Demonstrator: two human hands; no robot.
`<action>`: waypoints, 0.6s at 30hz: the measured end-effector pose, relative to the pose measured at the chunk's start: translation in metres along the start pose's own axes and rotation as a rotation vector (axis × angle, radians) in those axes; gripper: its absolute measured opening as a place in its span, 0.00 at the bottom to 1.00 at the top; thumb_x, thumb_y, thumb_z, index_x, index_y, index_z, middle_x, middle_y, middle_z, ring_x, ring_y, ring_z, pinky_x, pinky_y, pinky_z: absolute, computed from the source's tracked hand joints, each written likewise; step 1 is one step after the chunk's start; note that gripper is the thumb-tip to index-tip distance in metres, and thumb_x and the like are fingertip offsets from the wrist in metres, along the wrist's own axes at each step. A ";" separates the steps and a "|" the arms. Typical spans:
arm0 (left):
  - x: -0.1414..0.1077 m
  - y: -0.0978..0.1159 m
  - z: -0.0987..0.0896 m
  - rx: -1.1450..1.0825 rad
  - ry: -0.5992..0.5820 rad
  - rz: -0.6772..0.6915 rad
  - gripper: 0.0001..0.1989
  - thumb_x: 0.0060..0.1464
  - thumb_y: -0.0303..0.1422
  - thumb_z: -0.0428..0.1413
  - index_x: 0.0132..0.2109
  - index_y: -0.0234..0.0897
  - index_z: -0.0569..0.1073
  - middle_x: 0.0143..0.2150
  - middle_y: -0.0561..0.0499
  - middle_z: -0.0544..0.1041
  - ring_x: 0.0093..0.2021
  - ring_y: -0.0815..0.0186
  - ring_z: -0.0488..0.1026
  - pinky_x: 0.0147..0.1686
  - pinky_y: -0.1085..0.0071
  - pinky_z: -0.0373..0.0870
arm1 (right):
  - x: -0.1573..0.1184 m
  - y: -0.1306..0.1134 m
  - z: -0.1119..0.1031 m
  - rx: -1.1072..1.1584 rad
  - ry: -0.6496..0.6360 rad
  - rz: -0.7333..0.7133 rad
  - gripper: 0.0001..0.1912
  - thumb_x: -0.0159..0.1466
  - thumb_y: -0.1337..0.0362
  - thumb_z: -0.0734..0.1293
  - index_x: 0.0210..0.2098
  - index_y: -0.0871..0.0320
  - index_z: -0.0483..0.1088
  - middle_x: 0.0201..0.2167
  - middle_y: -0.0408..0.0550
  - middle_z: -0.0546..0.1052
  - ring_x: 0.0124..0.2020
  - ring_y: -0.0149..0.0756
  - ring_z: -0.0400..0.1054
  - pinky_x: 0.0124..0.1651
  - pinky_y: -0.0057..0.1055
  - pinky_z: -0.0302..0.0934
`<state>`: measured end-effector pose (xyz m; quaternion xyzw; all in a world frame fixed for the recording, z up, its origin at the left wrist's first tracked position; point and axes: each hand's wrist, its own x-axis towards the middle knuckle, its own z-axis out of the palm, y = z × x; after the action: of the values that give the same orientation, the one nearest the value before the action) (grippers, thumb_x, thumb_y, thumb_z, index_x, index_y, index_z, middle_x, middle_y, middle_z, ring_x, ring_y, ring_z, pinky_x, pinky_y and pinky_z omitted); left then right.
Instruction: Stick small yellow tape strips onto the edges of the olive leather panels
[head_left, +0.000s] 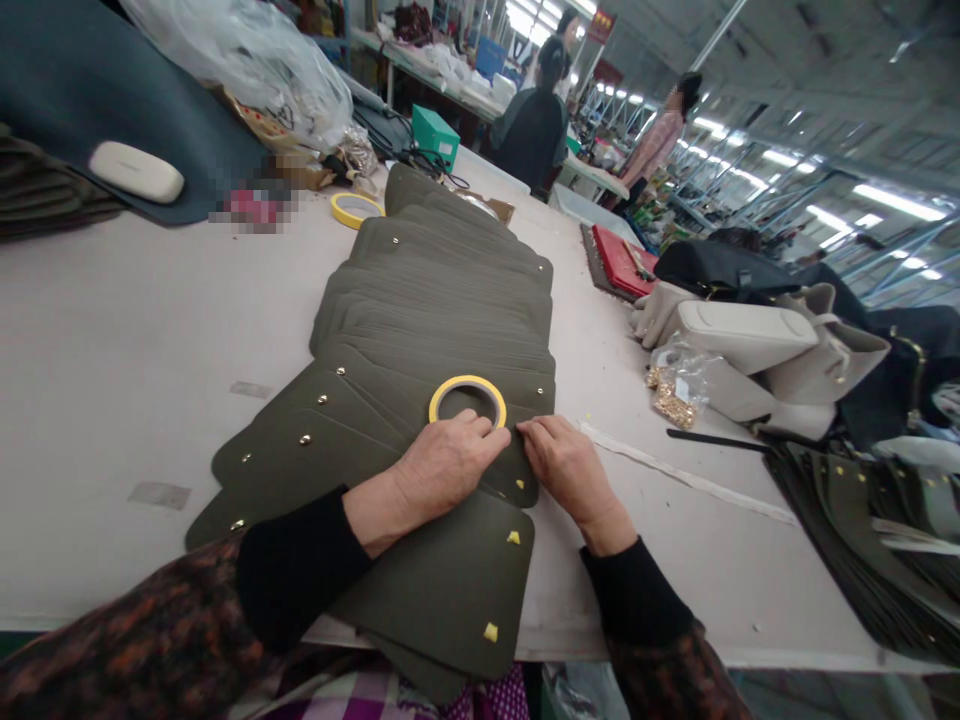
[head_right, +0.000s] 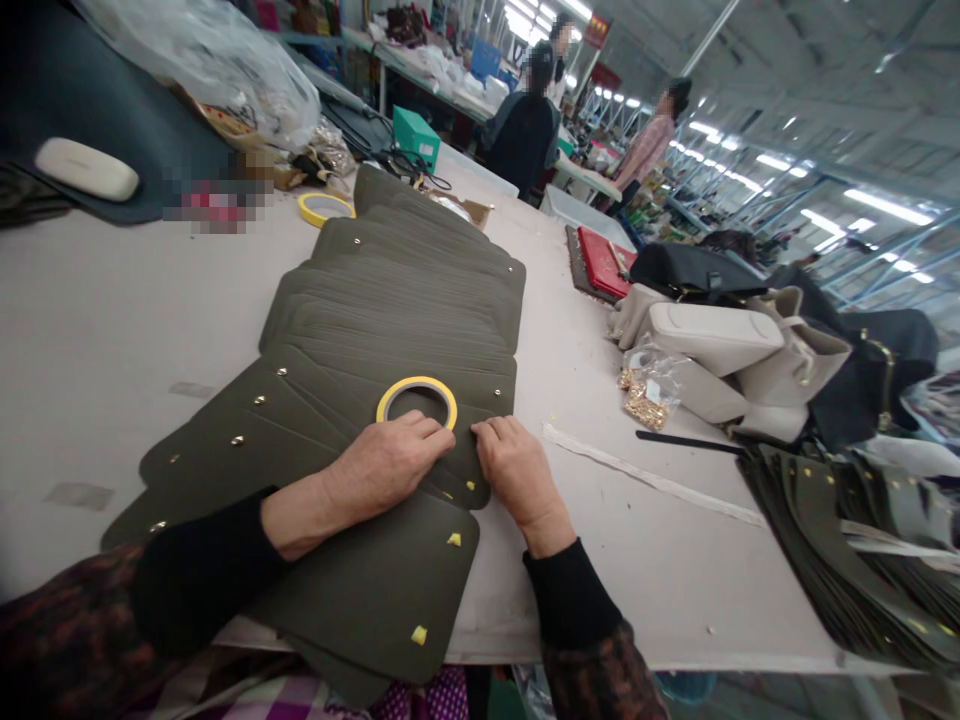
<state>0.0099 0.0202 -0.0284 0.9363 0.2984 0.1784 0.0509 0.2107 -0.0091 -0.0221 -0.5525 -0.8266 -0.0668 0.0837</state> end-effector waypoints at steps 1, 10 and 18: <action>0.000 -0.001 0.001 0.001 0.008 0.002 0.06 0.60 0.25 0.48 0.40 0.35 0.69 0.35 0.48 0.72 0.37 0.62 0.67 0.33 0.68 0.68 | 0.004 0.000 -0.001 0.006 -0.025 0.042 0.13 0.67 0.70 0.57 0.40 0.60 0.74 0.34 0.53 0.77 0.36 0.40 0.70 0.42 0.34 0.64; -0.003 -0.005 -0.011 0.052 -0.060 0.095 0.06 0.59 0.24 0.47 0.39 0.36 0.68 0.33 0.49 0.71 0.33 0.62 0.69 0.31 0.68 0.67 | 0.012 0.000 0.000 0.178 -0.014 0.337 0.06 0.62 0.66 0.64 0.33 0.56 0.74 0.31 0.47 0.78 0.33 0.36 0.71 0.39 0.31 0.61; 0.005 -0.010 -0.031 -0.107 -0.139 0.082 0.07 0.63 0.29 0.45 0.43 0.37 0.68 0.36 0.51 0.74 0.34 0.66 0.73 0.34 0.71 0.69 | -0.021 -0.026 -0.009 0.365 -0.108 0.347 0.07 0.62 0.67 0.64 0.30 0.56 0.74 0.28 0.45 0.76 0.30 0.35 0.70 0.36 0.30 0.61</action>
<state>-0.0031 0.0303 0.0001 0.9538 0.2455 0.1306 0.1141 0.1954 -0.0394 -0.0178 -0.6648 -0.7209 0.1285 0.1477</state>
